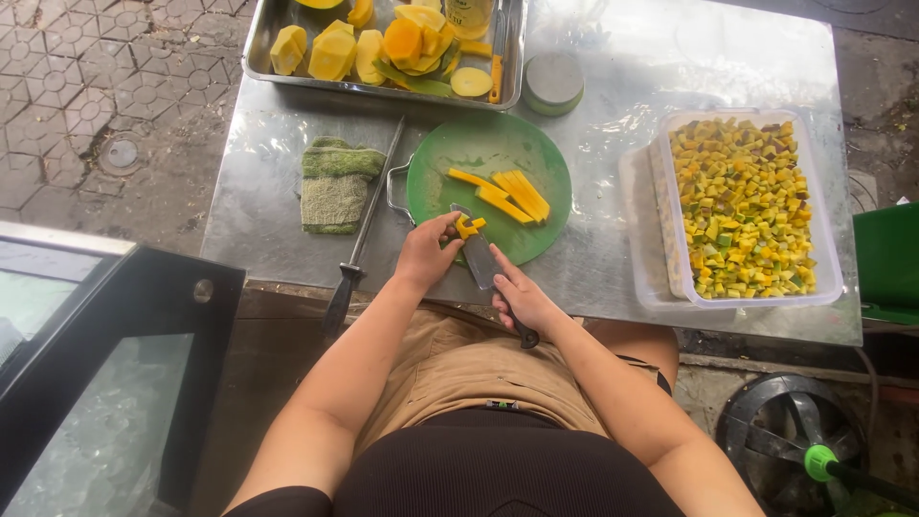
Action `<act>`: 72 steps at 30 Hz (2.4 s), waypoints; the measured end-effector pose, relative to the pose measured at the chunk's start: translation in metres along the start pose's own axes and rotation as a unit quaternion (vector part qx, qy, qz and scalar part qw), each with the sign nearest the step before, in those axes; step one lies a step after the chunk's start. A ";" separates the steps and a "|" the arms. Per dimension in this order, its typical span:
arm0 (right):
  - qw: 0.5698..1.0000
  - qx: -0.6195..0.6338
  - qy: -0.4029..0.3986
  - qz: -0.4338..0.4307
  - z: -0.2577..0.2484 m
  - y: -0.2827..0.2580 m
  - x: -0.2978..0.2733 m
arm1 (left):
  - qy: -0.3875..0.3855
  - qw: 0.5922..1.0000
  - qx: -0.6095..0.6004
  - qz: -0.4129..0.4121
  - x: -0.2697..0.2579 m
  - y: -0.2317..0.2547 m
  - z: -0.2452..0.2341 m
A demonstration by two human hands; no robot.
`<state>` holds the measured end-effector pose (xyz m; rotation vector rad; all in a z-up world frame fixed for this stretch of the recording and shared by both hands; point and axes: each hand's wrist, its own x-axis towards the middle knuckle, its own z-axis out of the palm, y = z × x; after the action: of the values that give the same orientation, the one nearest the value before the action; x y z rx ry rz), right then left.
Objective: The recorder is dicing mango slices into small cubes on a cutting board and placing them into a plastic container.
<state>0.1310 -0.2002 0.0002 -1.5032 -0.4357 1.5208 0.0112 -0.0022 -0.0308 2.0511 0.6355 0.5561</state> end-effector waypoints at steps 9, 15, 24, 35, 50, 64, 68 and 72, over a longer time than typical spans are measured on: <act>0.996 0.088 0.002 -0.030 -0.021 -0.029 -0.034 | 0.010 0.995 -0.056 0.081 0.026 0.050 0.000; 0.977 0.188 0.051 -0.085 -0.067 -0.052 -0.094 | -0.003 0.988 -0.013 0.152 0.070 0.047 0.015; 0.829 -0.319 0.447 -0.105 -0.184 -0.025 -0.185 | -0.099 0.943 0.269 0.171 0.124 -0.041 0.015; 0.671 -0.515 0.527 -0.085 -0.183 0.002 -0.197 | -0.112 0.956 0.246 0.114 0.096 -0.010 -0.019; 0.872 0.425 0.202 -0.135 -0.160 0.072 -0.035 | -0.078 0.968 0.152 0.185 0.083 0.071 0.002; 0.848 0.437 0.262 -0.149 -0.158 0.033 -0.015 | -0.076 0.965 0.148 0.203 0.060 0.057 -0.012; 0.850 0.431 0.255 -0.163 -0.155 0.026 -0.019 | -0.078 0.969 0.134 0.194 0.056 0.057 -0.015; 0.869 0.377 0.269 -0.174 -0.152 0.029 -0.023 | -0.077 0.970 0.121 0.198 0.052 0.062 -0.020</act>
<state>0.2563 -0.2855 -0.0380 -1.0622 0.2083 0.7752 0.0533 0.0136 0.0392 2.4461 0.2042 0.5580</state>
